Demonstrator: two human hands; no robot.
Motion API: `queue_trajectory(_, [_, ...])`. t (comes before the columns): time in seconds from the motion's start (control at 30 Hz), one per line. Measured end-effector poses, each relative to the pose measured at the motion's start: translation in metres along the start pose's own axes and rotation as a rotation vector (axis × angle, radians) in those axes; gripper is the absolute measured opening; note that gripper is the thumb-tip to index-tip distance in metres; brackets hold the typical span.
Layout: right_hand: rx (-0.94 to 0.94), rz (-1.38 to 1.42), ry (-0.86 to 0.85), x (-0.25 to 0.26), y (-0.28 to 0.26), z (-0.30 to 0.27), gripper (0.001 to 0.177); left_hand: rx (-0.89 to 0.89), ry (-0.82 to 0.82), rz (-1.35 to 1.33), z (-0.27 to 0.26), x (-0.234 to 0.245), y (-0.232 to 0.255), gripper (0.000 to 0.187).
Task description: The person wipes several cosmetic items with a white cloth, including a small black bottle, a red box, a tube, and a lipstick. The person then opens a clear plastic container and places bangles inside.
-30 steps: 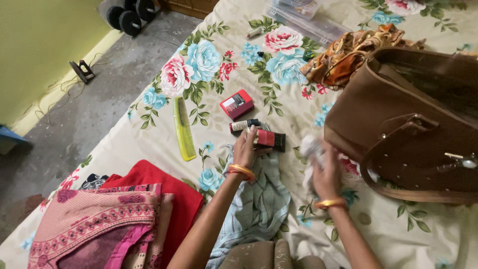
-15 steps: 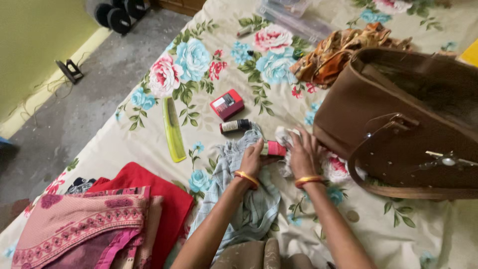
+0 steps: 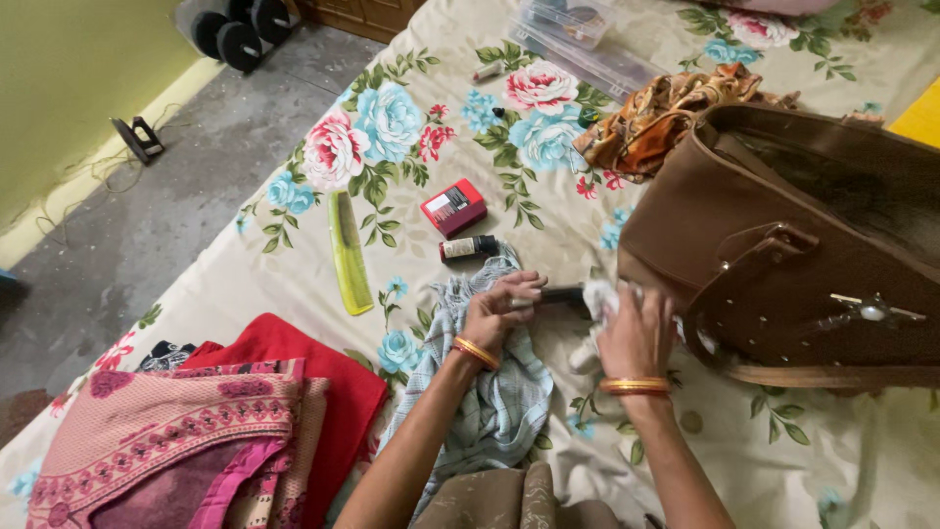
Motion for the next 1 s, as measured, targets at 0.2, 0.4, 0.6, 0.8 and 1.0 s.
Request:
queue_trajectory(0.2, [0.374,0.181,-0.029,-0.028,-0.079,0.011,0.048,-0.005,0.103,0.255,-0.001,0.031,-0.048,0.022])
queue_trajectory(0.4, [0.248,0.242,-0.049,-0.070,-0.032,0.008,0.044,-0.071,-0.007,0.370,0.002,0.020,-0.040,0.027])
queue_trajectory(0.6, [0.124,0.144,-0.048,-0.063,0.026,0.027,0.034,-0.084,-0.127,0.294,0.007,-0.010,-0.005,0.031])
queue_trajectory(0.8, [-0.077,-0.156,-0.080,-0.070,0.023,0.020,0.020,-0.023,-0.060,0.697,-0.001,-0.036,0.031,0.045])
queue_trajectory(1.0, [-0.038,0.051,-0.073,-0.073,0.041,0.020,0.027,-0.245,0.104,0.519,0.000,-0.001,0.080,0.043])
Point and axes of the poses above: each hand's wrist, its own z-axis towards the middle knuckle, its own x-axis out of the back of the hand, y = z × x, the point moved 8 cm from there along z, towards the middle knuckle, and after that the axes turned 11 degrees about -y, right-handed, at the moved point
